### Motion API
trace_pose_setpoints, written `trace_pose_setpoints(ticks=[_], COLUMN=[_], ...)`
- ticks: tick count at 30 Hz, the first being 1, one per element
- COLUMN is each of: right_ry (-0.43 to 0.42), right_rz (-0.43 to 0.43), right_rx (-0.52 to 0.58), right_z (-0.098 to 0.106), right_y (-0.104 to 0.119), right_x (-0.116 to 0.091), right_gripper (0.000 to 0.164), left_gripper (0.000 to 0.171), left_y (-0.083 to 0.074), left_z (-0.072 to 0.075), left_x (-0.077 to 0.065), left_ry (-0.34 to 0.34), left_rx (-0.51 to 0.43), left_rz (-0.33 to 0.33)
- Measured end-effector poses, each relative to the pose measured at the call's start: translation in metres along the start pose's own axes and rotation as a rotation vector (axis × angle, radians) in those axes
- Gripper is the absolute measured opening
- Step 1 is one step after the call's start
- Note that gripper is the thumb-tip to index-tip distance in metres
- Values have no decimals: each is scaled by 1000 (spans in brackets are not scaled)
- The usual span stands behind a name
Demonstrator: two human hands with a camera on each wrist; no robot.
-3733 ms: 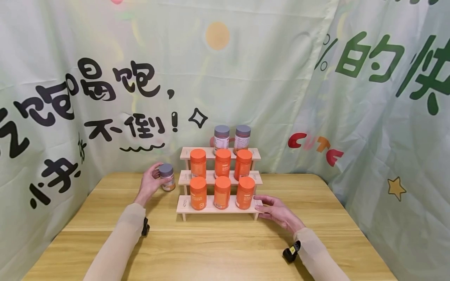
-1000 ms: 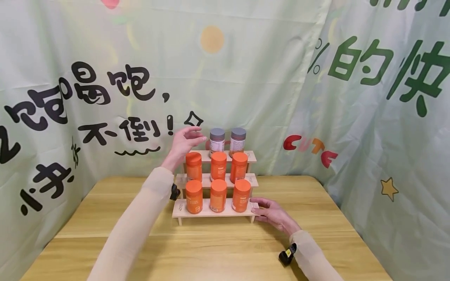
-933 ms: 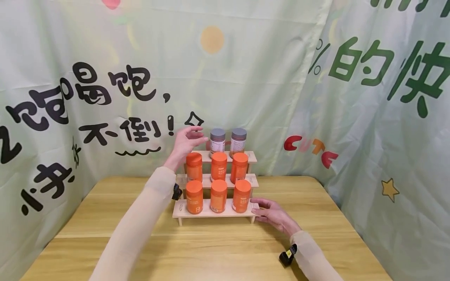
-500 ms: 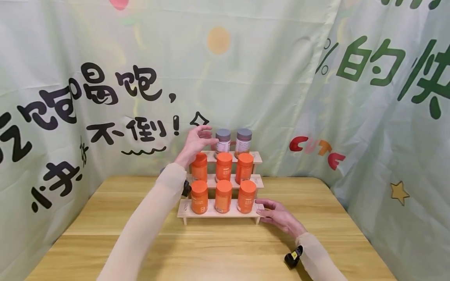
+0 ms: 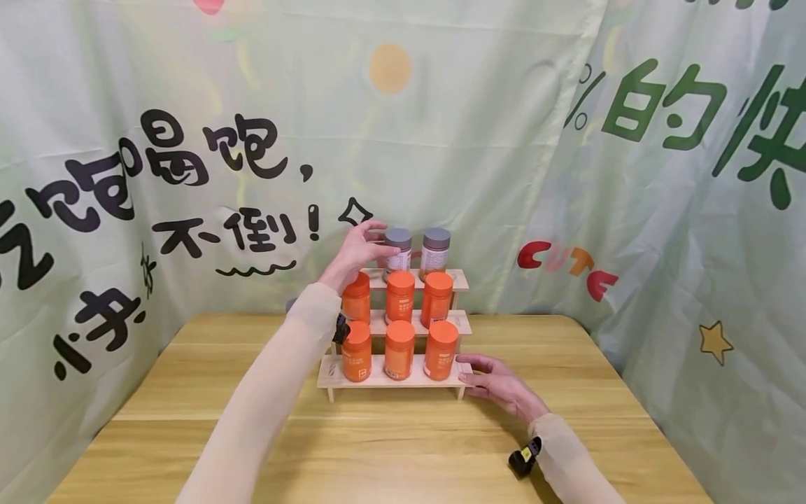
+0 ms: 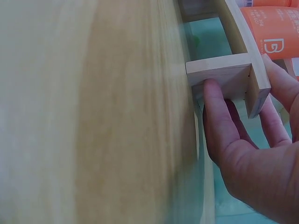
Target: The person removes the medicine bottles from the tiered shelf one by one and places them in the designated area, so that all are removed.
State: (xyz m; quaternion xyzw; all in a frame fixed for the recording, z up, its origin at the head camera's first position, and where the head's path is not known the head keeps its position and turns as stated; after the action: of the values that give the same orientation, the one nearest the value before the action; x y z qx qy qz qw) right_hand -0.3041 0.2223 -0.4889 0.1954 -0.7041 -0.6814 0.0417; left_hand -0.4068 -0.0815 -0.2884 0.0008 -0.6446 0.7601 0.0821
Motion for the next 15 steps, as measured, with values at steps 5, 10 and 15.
trace_pose_setpoints(ticks=[5,10,15], right_ry=[-2,-6,-6], right_rz=[-6,-2,-3], right_rx=[1,5,5], right_z=[-1,-2,-2], right_y=[0,2,3], right_x=[-1,-1,-2], right_gripper=[55,56,56], left_gripper=[63,64,65], left_y=[-1,-1,0], left_z=[-5,-8,-10], left_x=[0,1,4], left_ry=[7,1,-4], left_rx=[12,12,26], left_rz=[26,31,33])
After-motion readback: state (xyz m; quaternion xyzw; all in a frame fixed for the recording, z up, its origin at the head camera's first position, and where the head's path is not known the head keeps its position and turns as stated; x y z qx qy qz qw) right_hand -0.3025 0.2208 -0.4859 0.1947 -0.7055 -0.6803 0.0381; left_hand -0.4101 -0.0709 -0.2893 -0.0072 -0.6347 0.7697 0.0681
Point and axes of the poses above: each hand's wrist, its own x-axis towards the middle knuckle, its own z-axis out of the back of the hand, y = z × x, the point moved 1 cm from there along x, towards the middle knuckle, and after that the axes turned 3 degrees about x, right-handed, at the moved point
